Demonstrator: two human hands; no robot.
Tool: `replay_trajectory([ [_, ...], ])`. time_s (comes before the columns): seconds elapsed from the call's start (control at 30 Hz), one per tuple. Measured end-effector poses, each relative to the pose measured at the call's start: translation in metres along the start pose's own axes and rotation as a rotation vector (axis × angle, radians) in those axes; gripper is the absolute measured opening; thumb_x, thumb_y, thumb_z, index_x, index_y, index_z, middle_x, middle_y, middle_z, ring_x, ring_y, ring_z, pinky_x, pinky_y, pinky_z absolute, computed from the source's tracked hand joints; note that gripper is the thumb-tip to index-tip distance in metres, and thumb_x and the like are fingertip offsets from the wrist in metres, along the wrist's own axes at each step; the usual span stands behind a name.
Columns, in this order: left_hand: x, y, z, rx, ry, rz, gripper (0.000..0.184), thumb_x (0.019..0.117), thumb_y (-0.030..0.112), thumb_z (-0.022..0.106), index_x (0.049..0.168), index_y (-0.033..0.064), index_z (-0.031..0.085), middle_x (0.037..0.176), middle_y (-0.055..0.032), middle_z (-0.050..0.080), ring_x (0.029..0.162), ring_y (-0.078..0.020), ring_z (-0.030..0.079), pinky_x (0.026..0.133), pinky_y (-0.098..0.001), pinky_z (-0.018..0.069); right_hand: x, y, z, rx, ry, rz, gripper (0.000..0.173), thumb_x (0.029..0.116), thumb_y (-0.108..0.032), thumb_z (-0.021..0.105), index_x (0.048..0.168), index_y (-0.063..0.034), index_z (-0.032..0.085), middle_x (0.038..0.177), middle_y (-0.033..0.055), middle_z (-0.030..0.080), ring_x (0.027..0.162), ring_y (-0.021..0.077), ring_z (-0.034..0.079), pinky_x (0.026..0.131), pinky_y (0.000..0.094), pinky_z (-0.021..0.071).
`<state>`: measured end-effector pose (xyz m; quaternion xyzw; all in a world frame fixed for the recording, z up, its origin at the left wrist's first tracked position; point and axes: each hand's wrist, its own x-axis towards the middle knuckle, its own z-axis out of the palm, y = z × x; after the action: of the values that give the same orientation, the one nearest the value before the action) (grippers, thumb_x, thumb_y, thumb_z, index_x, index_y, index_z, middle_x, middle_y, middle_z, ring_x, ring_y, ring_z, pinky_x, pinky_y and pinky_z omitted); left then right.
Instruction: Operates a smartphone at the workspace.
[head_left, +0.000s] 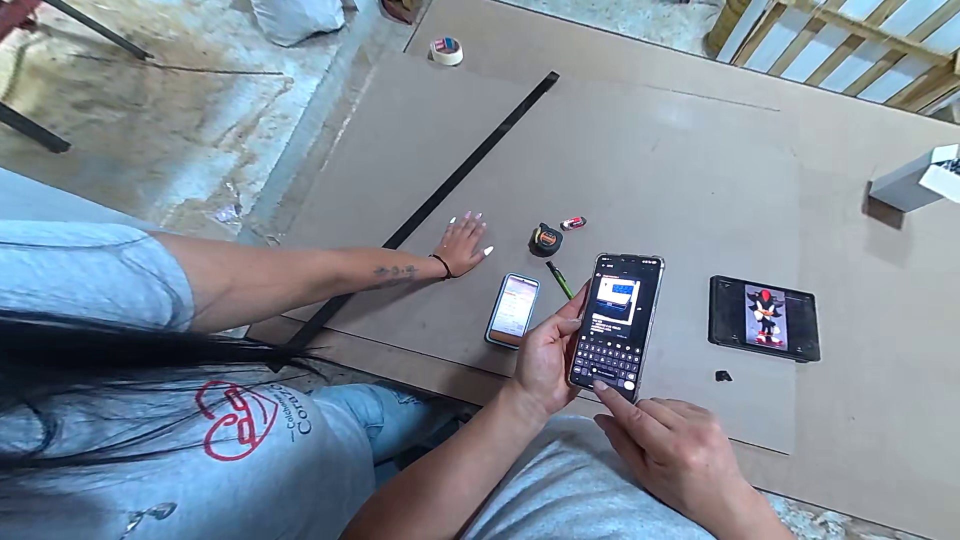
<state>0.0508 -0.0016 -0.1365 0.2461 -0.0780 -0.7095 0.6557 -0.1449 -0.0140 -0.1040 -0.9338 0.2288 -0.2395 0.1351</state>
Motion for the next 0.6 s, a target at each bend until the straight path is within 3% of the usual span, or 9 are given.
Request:
replay_trajectory([
  [0.27, -0.001, 0.0, -0.002, -0.018, -0.026, 0.008, 0.055, 0.1074, 0.025, 0.02, 0.16, 0.0261, 0.034, 0.139, -0.0124, 0.061, 0.116, -0.0233, 0.066, 0.095, -0.0457, 0.0568, -0.001, 0.0, 0.002, 0.027, 0.07, 0.031, 0.031, 0.0997, -0.03, 0.066, 0.125, -0.0139, 0.073, 0.066, -0.0012, 0.062, 0.055, 0.0107, 0.056, 0.05, 0.0272, 0.0455],
  [0.33, -0.001, 0.0, -0.003, -0.028, -0.029, 0.01, 0.055, 0.1071, 0.025, 0.02, 0.16, 0.0271, 0.035, 0.139, -0.013, 0.061, 0.116, -0.0242, 0.067, 0.094, -0.0469, 0.057, -0.002, 0.0, -0.001, 0.139, 0.128, 0.093, 0.039, 0.0998, -0.03, 0.066, 0.136, -0.0145, 0.066, 0.065, -0.0014, 0.061, 0.055, 0.0097, 0.056, 0.051, 0.0276, 0.0485],
  [0.43, -0.002, 0.001, -0.005, -0.015, -0.032, 0.003, 0.055, 0.1071, 0.025, 0.02, 0.16, 0.0286, 0.034, 0.14, -0.0139, 0.06, 0.117, -0.0264, 0.066, 0.094, -0.0489, 0.0568, 0.0, 0.002, -0.016, 0.402, 0.249, 0.251, 0.053, 0.102, -0.035, 0.062, 0.152, -0.0305, 0.047, 0.077, -0.005, 0.065, 0.062, 0.0068, 0.06, 0.057, 0.0267, 0.0551],
  [0.5, -0.005, -0.001, -0.002, 0.036, -0.002, -0.004, 0.054, 0.1069, 0.03, 0.023, 0.158, 0.0339, 0.037, 0.138, -0.0084, 0.063, 0.111, -0.0207, 0.068, 0.087, -0.0434, 0.0589, 0.003, 0.003, -0.03, 0.584, 0.388, 0.309, 0.046, 0.1028, -0.04, 0.06, 0.147, -0.0352, 0.051, 0.085, -0.009, 0.066, 0.064, 0.004, 0.06, 0.057, 0.0224, 0.0536],
  [0.6, -0.006, -0.002, 0.0, 0.054, 0.022, -0.01, 0.052, 0.1061, 0.033, 0.025, 0.156, 0.0366, 0.04, 0.134, -0.0057, 0.065, 0.106, -0.018, 0.069, 0.083, -0.041, 0.0597, 0.001, 0.017, -0.047, 0.756, 0.578, 0.319, 0.021, 0.104, -0.042, 0.058, 0.12, -0.0299, 0.065, 0.089, -0.0106, 0.068, 0.064, 0.0028, 0.06, 0.054, 0.0186, 0.0508],
])
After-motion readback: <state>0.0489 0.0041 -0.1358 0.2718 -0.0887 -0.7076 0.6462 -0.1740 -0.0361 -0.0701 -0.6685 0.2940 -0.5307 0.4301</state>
